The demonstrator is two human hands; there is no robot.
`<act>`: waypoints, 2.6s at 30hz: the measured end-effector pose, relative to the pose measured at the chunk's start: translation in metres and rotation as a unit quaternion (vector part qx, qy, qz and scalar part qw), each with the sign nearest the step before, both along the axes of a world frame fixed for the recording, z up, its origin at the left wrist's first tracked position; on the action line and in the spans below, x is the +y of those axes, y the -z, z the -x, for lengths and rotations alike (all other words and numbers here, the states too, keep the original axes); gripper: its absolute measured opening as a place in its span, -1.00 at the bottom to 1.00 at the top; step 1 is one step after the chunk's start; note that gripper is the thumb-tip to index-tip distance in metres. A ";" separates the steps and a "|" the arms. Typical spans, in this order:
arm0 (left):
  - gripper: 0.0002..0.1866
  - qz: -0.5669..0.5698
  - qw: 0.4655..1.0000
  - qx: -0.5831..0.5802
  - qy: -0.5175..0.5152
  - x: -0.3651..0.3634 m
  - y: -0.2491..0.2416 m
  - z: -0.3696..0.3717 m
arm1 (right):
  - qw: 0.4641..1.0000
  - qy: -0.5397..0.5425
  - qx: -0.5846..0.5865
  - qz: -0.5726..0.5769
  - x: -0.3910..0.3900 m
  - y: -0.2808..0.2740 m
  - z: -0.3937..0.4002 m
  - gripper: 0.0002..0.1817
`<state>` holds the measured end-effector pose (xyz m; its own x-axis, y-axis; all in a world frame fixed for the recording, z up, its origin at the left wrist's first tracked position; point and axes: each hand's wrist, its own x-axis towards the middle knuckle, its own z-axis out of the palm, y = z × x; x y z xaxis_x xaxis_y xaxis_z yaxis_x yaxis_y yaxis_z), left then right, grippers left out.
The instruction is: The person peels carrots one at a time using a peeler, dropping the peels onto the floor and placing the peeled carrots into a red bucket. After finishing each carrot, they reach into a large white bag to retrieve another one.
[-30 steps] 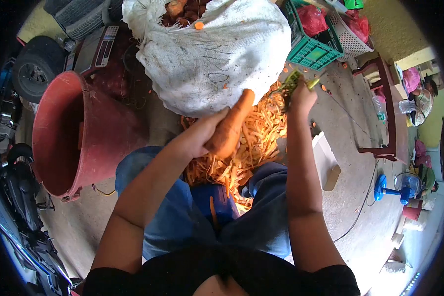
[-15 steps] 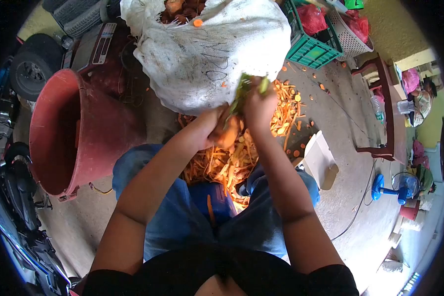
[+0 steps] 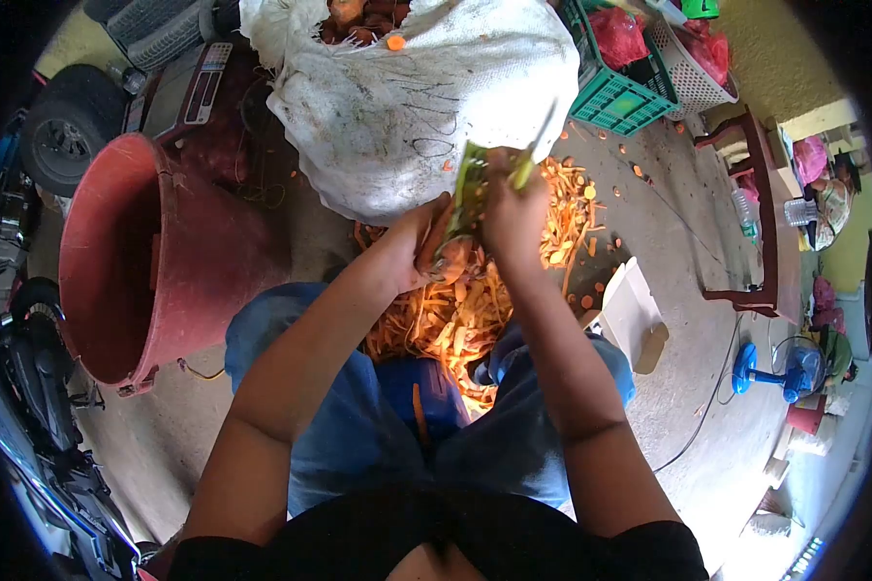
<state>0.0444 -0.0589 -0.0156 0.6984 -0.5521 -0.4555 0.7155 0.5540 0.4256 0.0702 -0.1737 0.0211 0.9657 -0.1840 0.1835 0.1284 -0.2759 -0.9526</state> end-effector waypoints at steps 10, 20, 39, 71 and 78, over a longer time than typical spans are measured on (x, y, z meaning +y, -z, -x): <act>-0.60 -0.207 0.953 -0.173 0.138 -0.012 -0.027 0.038 | 0.951 0.309 -0.014 0.017 -0.095 0.016 -0.061 -0.75; -0.62 0.024 0.998 0.019 -0.046 -0.005 0.010 -0.001 | 0.998 -0.005 -0.011 -0.054 -0.002 -0.007 0.004 -0.82; -0.65 -0.095 0.988 0.055 -0.108 -0.009 -0.003 -0.003 | 0.992 0.062 0.025 -0.106 -0.017 -0.005 -0.009 -0.78; -0.61 -0.198 0.977 -0.044 0.058 -0.008 -0.013 0.004 | 0.989 0.092 -0.085 0.080 -0.012 0.012 -0.009 -0.77; -0.59 -0.125 0.981 -0.126 0.080 -0.005 -0.028 0.024 | 0.957 0.289 -0.029 -0.005 -0.097 0.017 -0.063 -0.74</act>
<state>0.0204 -0.0636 0.0123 0.7193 -0.5578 -0.4140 0.6393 0.2985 0.7086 0.1330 -0.2709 0.0046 0.6900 -0.6867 0.2288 0.0087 -0.3082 -0.9513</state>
